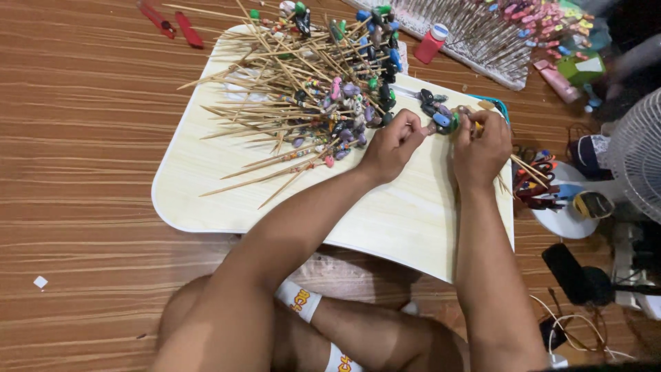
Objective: Assembling small fishing lures onto wooden sticks
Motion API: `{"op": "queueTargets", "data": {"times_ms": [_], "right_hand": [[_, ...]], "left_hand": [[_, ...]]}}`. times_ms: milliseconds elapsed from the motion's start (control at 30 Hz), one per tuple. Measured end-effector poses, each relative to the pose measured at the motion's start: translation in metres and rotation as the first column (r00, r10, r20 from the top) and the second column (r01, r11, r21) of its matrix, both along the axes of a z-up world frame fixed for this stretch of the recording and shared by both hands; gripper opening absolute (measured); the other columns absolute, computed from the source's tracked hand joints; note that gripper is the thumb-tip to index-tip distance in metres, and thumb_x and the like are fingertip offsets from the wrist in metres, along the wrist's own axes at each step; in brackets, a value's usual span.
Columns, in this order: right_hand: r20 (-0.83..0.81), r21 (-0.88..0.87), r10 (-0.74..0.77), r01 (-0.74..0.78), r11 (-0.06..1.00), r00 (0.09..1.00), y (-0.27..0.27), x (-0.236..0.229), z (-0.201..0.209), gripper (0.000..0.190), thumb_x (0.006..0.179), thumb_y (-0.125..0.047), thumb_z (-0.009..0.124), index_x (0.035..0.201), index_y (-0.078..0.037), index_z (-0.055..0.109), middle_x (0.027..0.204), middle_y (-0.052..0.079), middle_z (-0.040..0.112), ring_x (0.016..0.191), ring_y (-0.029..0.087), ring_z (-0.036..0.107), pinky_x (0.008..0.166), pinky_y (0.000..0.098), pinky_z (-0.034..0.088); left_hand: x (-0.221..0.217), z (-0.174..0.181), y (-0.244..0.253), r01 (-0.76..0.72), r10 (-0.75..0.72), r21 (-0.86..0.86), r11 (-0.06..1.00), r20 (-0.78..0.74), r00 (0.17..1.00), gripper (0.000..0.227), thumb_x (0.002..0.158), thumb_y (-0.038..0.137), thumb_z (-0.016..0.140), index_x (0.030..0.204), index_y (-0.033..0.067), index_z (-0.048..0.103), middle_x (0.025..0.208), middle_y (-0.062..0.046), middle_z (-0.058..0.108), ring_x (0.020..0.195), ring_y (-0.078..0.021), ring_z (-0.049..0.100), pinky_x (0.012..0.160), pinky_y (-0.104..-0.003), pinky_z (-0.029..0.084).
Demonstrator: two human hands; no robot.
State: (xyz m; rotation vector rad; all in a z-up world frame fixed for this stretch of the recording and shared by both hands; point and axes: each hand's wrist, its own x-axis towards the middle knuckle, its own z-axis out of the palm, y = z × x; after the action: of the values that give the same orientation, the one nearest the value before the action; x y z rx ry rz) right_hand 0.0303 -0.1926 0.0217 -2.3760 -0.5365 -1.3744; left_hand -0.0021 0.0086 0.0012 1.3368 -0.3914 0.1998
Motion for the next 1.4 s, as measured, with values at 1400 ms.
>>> {"op": "queueTargets", "data": {"times_ms": [1400], "right_hand": [[-0.495,0.454,0.489,-0.266,0.85,0.718,0.098,0.034,0.001,0.031,0.082,-0.013,0.085,0.111,-0.014,0.073,0.101,0.005,0.074,0.083,0.017,0.06,0.067,0.0296,0.047]], "left_hand": [[-0.008,0.027,0.033,0.803,-0.781,-0.063,0.593,-0.291,0.553,0.044,0.083,0.031,0.064,0.052,-0.0004,0.061,0.042,0.004,0.022,0.039,-0.0071,0.033,0.042,-0.023,0.029]]}}
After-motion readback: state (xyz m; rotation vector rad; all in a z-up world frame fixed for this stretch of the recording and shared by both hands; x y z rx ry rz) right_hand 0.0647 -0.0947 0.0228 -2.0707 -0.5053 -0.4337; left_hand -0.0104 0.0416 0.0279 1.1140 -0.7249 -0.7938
